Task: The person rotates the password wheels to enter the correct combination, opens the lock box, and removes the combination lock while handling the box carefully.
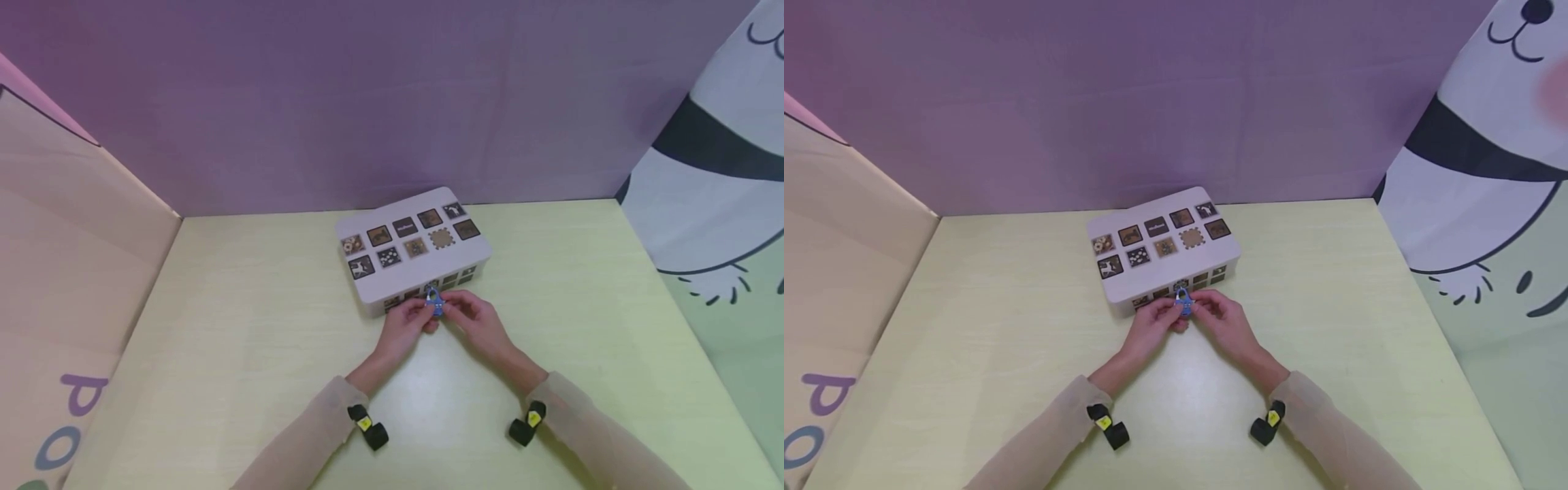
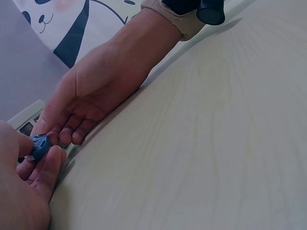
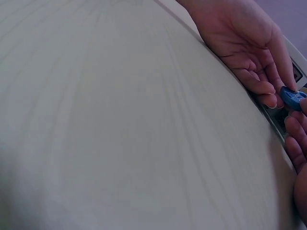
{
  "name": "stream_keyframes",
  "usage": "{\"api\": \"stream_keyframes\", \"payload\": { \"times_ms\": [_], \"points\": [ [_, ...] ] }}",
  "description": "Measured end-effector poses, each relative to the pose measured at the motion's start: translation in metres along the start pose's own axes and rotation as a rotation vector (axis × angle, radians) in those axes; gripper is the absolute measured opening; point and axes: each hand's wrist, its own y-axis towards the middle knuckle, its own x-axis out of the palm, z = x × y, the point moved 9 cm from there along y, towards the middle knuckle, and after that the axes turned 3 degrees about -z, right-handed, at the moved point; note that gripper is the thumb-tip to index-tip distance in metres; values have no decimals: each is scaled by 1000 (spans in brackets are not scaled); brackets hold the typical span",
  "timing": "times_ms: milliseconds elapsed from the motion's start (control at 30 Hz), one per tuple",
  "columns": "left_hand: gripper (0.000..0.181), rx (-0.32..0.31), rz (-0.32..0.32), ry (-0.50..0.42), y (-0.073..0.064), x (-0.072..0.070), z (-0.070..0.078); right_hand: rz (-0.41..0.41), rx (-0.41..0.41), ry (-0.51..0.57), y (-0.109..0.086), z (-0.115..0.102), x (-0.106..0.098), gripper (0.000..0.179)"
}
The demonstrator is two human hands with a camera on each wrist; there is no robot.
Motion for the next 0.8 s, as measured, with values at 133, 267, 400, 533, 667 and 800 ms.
{"api": "stream_keyframes", "payload": {
  "times_ms": [133,267,400,533,667,800],
  "points": [
    [27,2,-2,-5,0,0,-1,2,1,2,0,0,0,28],
    [28,4,-3,-14,0,1,-1,3,-1,-8,-1,0,0,28],
    [28,3,3,-12,-1,1,0,0,-11,-20,-1,0,0,28],
    [28,5,16,-2,-2,1,2,-4,-22,-28,0,0,0,28],
    [28,13,19,2,-1,1,2,-5,-22,-27,0,0,-1,28],
    [28,17,19,6,0,1,2,-6,-13,-19,0,0,0,28]
  ]
}}
